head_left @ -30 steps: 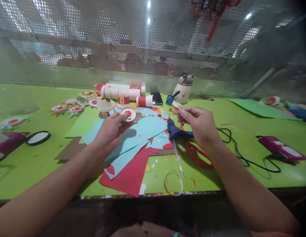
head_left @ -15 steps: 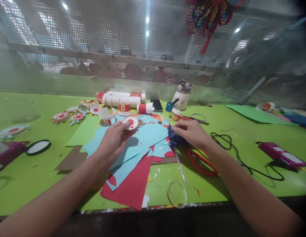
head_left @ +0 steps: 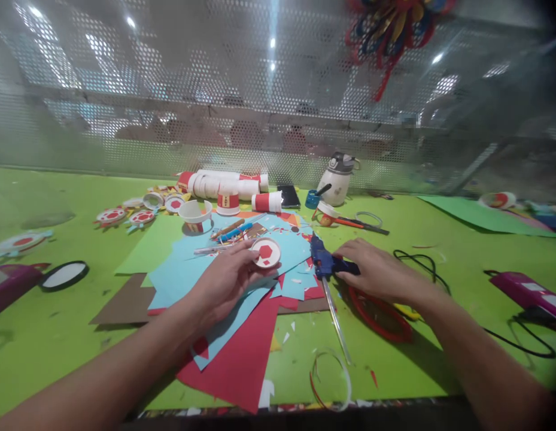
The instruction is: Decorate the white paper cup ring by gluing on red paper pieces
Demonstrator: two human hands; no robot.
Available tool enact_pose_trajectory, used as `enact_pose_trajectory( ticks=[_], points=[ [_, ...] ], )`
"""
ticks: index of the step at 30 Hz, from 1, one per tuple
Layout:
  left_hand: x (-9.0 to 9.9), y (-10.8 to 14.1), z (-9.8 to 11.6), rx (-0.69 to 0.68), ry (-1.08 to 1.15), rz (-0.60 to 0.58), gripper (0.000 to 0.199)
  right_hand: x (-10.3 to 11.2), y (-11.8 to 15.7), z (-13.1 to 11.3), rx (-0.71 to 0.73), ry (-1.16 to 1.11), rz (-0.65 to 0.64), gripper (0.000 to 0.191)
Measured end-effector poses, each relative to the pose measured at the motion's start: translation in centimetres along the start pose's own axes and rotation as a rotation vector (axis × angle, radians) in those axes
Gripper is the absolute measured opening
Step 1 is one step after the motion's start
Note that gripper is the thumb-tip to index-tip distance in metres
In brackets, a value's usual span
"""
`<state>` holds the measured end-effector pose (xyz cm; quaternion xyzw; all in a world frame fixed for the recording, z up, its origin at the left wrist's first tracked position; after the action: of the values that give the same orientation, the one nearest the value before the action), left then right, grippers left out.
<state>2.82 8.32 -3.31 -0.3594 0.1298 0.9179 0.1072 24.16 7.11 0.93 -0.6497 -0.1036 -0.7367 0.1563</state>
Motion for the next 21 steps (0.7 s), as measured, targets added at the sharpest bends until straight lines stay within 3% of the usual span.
enact_pose_trajectory(
  ticks=[8, 15, 21],
  points=[
    [0.2, 0.3, -0.8, 0.096, -0.016, 0.047, 0.05, -0.8, -0.2, 0.2, -0.002, -0.016, 0.048, 0.028],
    [0.2, 0.4, -0.6, 0.099, 0.005, 0.052, 0.043, -1.4, 0.0, 0.6, 0.005, -0.018, 0.065, 0.025],
    [-0.7, 0.8, -0.7, 0.126, -0.017, -0.031, 0.038, -1.6, 0.0, 0.8, -0.035, -0.055, 0.045, 0.024]
  ],
)
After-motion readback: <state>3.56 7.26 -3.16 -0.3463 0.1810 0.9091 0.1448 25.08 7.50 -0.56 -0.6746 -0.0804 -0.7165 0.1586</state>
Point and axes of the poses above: each hand's wrist, its own y-axis away from the middle knuckle, its own x-axis out of the back of the hand, z = x × y, the point moved 10 cm from there along -y, towards the middle knuckle, and after that the axes turned 10 degrees about y, right-handed, at the moved point
